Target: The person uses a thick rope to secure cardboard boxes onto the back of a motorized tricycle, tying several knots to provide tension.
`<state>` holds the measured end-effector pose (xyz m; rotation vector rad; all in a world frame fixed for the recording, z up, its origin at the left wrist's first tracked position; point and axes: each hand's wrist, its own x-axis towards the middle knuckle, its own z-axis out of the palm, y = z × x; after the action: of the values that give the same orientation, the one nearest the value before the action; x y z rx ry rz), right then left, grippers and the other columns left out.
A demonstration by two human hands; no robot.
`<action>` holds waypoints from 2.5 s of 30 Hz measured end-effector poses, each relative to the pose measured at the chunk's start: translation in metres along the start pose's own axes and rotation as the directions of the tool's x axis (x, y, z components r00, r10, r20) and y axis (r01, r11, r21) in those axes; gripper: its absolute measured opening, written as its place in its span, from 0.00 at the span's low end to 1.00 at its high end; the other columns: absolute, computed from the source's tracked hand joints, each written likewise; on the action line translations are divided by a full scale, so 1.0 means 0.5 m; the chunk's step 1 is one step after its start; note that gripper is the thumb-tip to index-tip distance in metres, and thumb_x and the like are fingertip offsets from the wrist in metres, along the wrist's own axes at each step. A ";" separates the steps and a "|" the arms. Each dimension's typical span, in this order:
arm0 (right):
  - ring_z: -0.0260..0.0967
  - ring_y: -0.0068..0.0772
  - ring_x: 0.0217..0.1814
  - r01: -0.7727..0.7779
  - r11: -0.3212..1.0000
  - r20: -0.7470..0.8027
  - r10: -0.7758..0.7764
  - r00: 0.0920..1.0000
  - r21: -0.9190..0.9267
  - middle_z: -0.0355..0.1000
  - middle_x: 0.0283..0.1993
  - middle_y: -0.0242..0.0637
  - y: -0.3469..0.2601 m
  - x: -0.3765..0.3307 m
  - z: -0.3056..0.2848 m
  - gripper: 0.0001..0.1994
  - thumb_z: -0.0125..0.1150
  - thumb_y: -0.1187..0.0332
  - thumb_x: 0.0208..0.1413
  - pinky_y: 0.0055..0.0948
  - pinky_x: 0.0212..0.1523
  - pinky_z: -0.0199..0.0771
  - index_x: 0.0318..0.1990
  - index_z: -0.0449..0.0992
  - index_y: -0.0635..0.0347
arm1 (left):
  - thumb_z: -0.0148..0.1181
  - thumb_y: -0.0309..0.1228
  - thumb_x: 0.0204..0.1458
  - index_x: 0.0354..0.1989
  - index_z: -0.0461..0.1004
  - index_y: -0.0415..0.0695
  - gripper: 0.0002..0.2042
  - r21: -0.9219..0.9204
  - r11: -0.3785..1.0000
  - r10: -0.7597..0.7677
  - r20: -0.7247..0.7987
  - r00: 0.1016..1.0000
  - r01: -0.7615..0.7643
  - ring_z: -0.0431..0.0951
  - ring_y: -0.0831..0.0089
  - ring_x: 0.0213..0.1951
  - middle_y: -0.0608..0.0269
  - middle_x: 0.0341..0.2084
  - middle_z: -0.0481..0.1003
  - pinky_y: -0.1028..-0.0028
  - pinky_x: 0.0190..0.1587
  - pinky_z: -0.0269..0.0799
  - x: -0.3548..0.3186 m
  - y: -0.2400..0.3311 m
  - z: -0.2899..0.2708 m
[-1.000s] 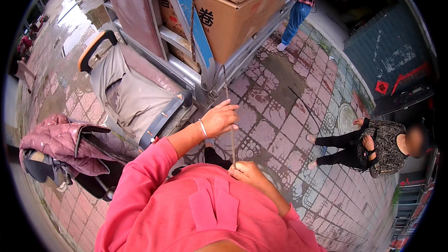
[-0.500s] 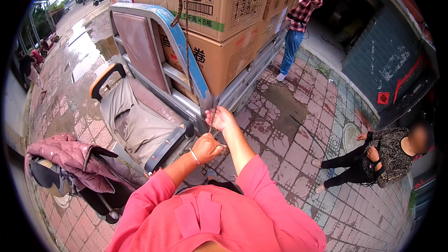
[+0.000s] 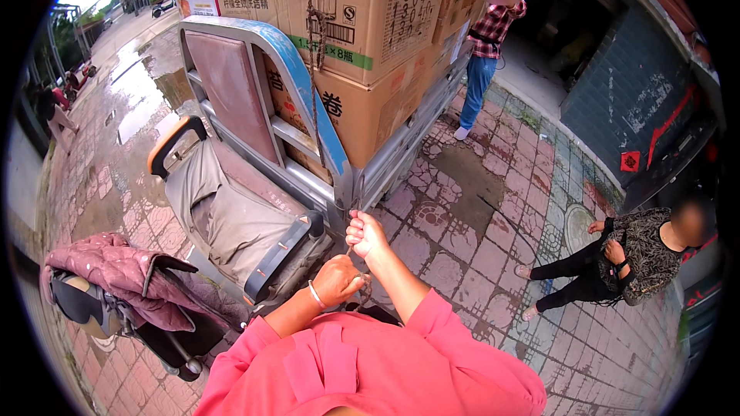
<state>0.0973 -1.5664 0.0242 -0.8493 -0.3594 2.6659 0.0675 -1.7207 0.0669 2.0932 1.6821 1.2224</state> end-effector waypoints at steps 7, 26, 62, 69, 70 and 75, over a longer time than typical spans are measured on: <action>0.50 0.22 0.14 -0.029 0.995 -0.094 0.038 0.995 0.099 0.56 0.17 0.26 -0.045 0.100 0.018 0.09 0.42 0.63 0.59 0.23 0.14 0.49 0.35 0.66 0.58 | 0.51 0.29 0.44 0.19 0.75 0.42 0.08 -0.019 1.000 0.011 0.012 1.000 -0.011 0.68 0.56 0.22 0.55 0.15 0.70 0.62 0.33 0.63 0.007 -0.001 -0.014; 0.41 0.17 0.10 0.051 0.988 -0.042 -0.045 0.998 0.143 0.49 0.15 0.22 -0.071 0.100 0.024 0.05 0.45 0.67 0.58 0.20 0.11 0.39 0.35 0.66 0.57 | 0.53 0.30 0.48 0.14 0.68 0.39 0.13 -0.045 0.999 -0.013 -0.027 1.000 0.012 0.67 0.54 0.21 0.54 0.13 0.67 0.61 0.30 0.62 0.029 -0.008 -0.054; 0.41 0.14 0.10 0.184 0.850 -0.092 -0.262 0.961 -0.493 0.50 0.15 0.23 -0.129 0.182 0.035 0.06 0.44 0.69 0.60 0.19 0.09 0.38 0.38 0.65 0.60 | 0.48 0.34 0.59 0.50 0.63 0.37 0.15 -0.357 0.934 -0.251 -0.652 0.716 0.003 0.73 0.77 0.39 0.60 0.39 0.72 0.77 0.44 0.68 0.539 -0.054 -0.573; 0.41 0.15 0.10 0.125 0.844 -0.128 -0.222 0.967 -0.521 0.49 0.14 0.23 -0.123 0.189 0.032 0.05 0.43 0.69 0.59 0.19 0.09 0.37 0.35 0.66 0.57 | 0.43 0.40 0.61 0.38 0.69 0.39 0.15 -0.671 0.734 -0.337 -0.497 0.800 -0.107 0.59 0.86 0.17 0.73 0.17 0.63 0.84 0.18 0.60 0.564 -0.070 -0.616; 0.41 0.15 0.10 0.129 0.838 -0.130 -0.230 0.964 -0.530 0.49 0.14 0.23 -0.122 0.189 0.030 0.05 0.43 0.69 0.59 0.19 0.09 0.37 0.35 0.66 0.57 | 0.42 0.41 0.61 0.36 0.69 0.40 0.16 -0.714 0.689 -0.354 -0.482 0.801 -0.126 0.57 0.86 0.16 0.74 0.15 0.62 0.84 0.16 0.57 0.567 -0.072 -0.612; 0.40 0.15 0.10 0.128 0.842 -0.213 -0.275 0.938 -0.524 0.49 0.15 0.23 -0.122 0.182 0.036 0.05 0.45 0.69 0.58 0.19 0.09 0.37 0.33 0.66 0.58 | 0.42 0.42 0.61 0.27 0.66 0.44 0.16 -0.751 0.618 -0.269 -0.481 0.835 -0.233 0.52 0.87 0.15 0.76 0.12 0.57 0.84 0.15 0.48 0.571 -0.087 -0.599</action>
<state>0.0299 -1.4792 0.0117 -1.2419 -1.0422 2.2305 -0.1661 -1.5547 0.3681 1.1981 0.9307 2.2033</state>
